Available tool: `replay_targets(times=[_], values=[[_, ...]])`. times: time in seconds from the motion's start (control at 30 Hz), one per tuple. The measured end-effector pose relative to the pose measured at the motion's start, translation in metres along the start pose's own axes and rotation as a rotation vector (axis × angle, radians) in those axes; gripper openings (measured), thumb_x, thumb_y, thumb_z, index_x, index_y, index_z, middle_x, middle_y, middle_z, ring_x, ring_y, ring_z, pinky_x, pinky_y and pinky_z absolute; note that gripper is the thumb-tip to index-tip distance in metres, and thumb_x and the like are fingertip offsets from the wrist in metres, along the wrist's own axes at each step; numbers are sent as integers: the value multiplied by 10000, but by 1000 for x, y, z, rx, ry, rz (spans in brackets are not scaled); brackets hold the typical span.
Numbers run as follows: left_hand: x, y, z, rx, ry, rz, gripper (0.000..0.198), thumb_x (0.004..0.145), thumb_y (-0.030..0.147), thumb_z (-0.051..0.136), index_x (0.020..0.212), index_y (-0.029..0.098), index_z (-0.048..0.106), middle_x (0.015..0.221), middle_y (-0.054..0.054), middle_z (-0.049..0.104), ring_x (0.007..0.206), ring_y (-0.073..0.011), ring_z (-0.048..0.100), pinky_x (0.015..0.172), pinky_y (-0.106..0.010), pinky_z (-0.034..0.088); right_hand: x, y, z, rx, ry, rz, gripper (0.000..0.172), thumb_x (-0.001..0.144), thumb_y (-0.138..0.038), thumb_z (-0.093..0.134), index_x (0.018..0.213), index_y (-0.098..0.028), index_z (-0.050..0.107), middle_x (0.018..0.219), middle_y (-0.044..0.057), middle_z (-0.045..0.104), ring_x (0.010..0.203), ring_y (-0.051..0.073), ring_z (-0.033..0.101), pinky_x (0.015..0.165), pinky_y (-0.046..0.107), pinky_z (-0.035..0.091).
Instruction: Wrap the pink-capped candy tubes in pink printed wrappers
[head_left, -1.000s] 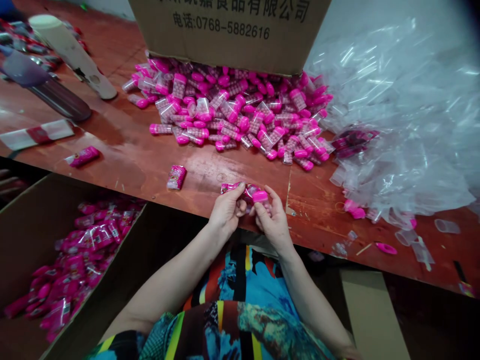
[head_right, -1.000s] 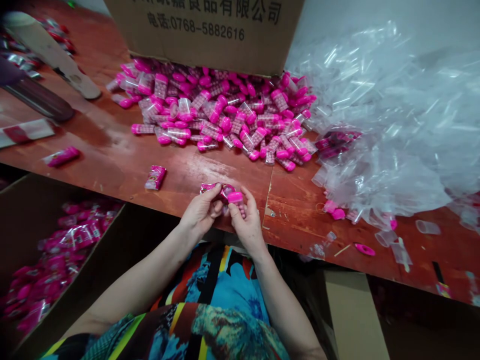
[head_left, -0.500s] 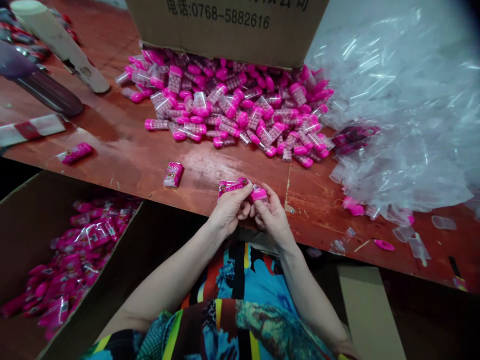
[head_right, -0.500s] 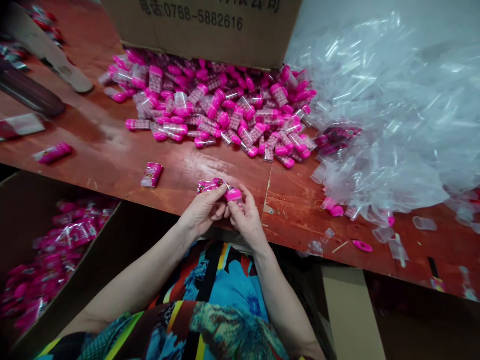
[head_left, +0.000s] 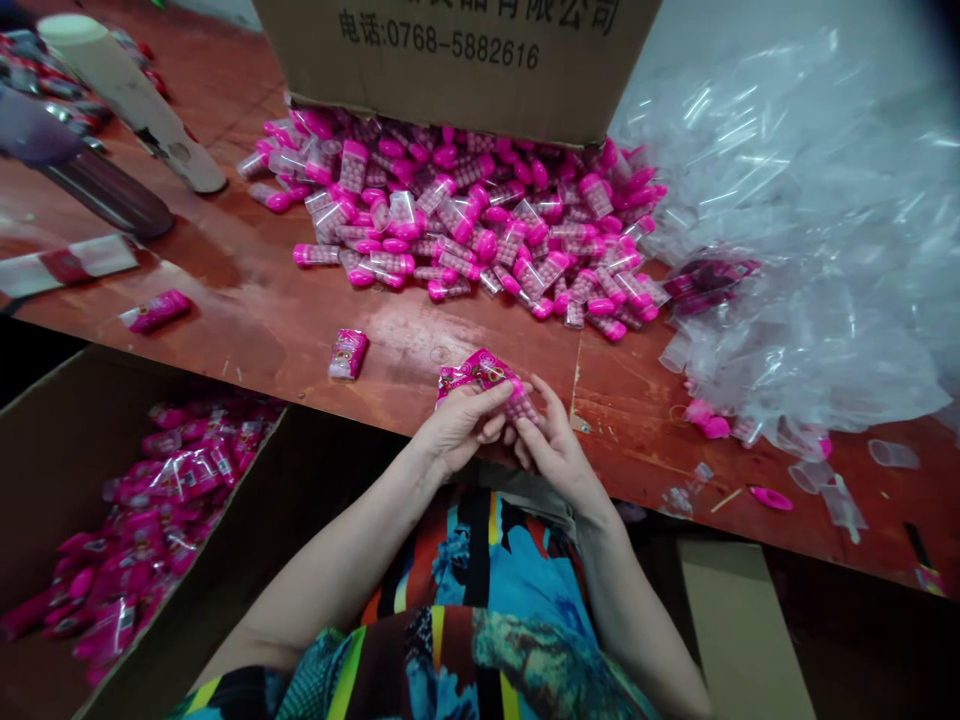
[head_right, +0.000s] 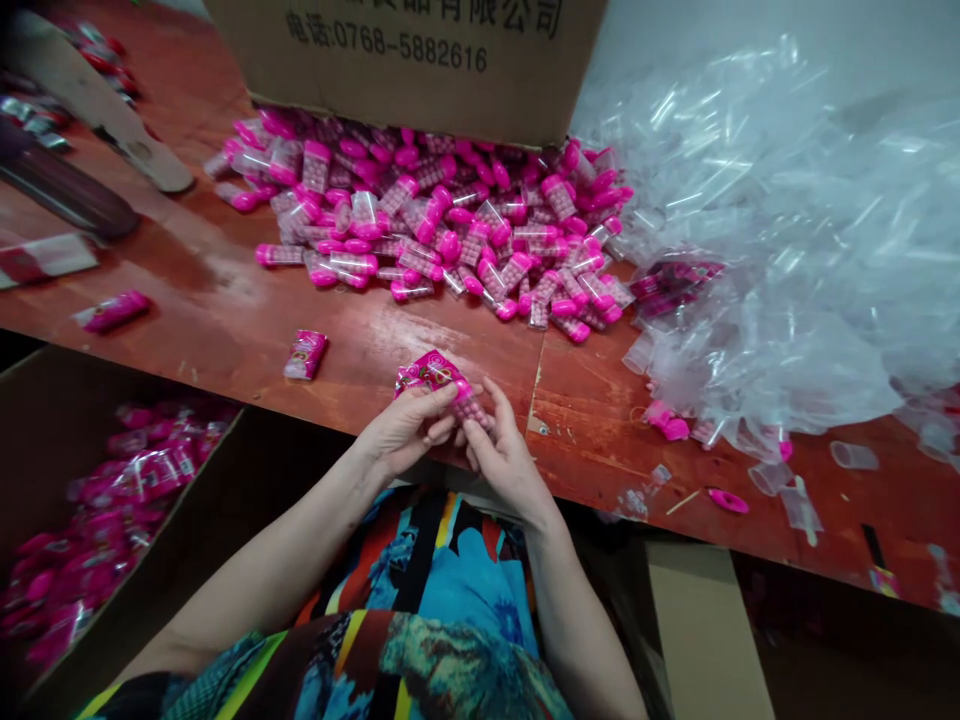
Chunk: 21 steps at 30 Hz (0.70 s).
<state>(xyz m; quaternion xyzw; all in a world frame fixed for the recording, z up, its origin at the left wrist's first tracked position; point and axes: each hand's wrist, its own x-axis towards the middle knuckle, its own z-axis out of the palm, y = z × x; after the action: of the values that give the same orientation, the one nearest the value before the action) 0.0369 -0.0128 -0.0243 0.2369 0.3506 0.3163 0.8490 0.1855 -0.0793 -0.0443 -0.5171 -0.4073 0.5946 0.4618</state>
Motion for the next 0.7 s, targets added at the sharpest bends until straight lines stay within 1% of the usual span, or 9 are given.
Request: replay_targets(times=[0.13,0.2,0.3,0.37,0.43,0.53,0.6,0.63,0.7], values=[[-4,4,0,48,-37,11,297,846,382,754,698,135,682,494,20,493,403,-39,372,425,-193,252,-5,4,1,144,-75,55,726,999,-508,520,1608,-315,177,691,-53,553,419,81,327,411,215,269],[-2,4,-1,76,-37,6,297,842,395,756,717,135,685,466,28,475,384,-39,357,410,-194,220,-3,5,2,58,-28,10,720,987,-491,544,1604,-309,219,761,-19,601,472,99,423,449,231,364],[3,1,-2,91,5,-21,341,833,412,763,659,145,642,403,43,426,343,-34,308,385,-195,169,1,3,7,-230,108,-98,727,950,-435,622,1587,-286,304,990,76,681,705,181,614,663,334,522],[5,-2,-3,62,45,-23,361,814,418,781,637,152,613,402,44,440,330,-28,297,374,-192,145,3,2,12,-356,145,-130,722,940,-426,634,1580,-279,334,1110,120,689,804,228,653,749,389,536],[5,-5,-3,18,40,-9,341,804,426,790,681,152,628,410,48,458,334,-36,333,376,-184,173,4,2,15,-320,156,-146,715,935,-433,642,1571,-289,349,1174,121,675,849,227,655,765,377,538],[1,-8,-2,20,-14,-1,327,819,445,774,770,139,668,415,38,488,350,-54,393,392,-182,220,5,1,17,-48,104,-66,711,948,-470,626,1572,-311,325,948,39,665,631,133,560,564,256,473],[-2,-7,-1,61,-40,-19,333,826,440,769,787,122,680,463,8,552,355,-46,392,393,-183,206,5,0,16,132,30,48,735,956,-506,604,1585,-304,281,690,-51,555,438,83,353,412,203,295],[-3,-6,-1,77,-50,-30,336,826,436,772,779,116,681,503,-13,591,357,-37,384,391,-184,190,6,-1,15,191,2,87,753,956,-520,598,1591,-295,262,618,-81,496,404,72,268,388,197,220],[-4,-4,-1,68,-30,-41,362,827,446,769,726,114,665,535,-39,621,361,-35,386,391,-190,179,5,-2,14,235,-7,97,788,945,-523,616,1593,-273,244,572,-100,462,396,68,242,386,194,182]])
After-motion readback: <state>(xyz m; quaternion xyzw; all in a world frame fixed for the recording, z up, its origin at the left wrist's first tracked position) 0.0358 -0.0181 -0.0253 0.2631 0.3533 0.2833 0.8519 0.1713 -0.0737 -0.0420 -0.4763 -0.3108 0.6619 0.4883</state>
